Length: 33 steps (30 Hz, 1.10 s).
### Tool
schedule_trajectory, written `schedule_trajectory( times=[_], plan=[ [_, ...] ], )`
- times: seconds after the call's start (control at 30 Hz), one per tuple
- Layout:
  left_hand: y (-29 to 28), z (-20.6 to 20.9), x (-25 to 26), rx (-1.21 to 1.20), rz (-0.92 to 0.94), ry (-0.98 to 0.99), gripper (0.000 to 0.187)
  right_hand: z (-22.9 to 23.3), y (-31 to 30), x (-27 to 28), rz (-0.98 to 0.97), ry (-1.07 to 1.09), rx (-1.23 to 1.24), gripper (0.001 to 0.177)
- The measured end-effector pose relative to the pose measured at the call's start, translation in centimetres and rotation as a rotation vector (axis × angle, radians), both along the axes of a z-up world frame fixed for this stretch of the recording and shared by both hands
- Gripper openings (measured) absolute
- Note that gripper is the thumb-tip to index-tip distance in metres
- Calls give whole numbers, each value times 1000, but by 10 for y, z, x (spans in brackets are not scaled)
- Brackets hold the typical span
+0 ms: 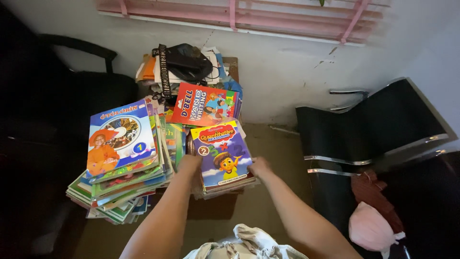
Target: The person sorts through educational books and pamphlets in a home office.
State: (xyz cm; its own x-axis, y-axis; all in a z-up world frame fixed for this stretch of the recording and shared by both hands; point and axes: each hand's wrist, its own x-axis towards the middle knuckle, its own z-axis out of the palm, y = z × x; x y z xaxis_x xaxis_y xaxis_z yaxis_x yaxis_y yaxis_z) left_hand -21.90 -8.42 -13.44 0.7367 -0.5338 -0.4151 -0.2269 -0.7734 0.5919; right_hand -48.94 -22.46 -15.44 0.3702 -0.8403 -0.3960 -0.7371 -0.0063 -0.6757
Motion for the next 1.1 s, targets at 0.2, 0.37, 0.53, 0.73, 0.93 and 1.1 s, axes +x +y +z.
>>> schedule_trajectory(
  times=[0.2,0.37,0.53,0.73,0.93,1.1],
  plan=[
    [-59,-173,77,-69,-179,-186,45,-65,-26,12,-64,-235,-199,42],
    [-56,-172,70,42,-951,-734,20,-12,-5,21,5,-231,31,49],
    [-52,-126,49,69,-956,-745,23,-91,-38,16,-31,-311,-30,52],
    [-46,-85,37,-331,-29,-219,34,-28,-10,19,-44,-248,-36,49],
    [-70,-140,70,22,-923,-746,27,-51,-26,24,-64,-422,17,62],
    [-62,-89,66,-336,-197,-243,48,13,-12,32,-57,-306,-280,62]
  ],
)
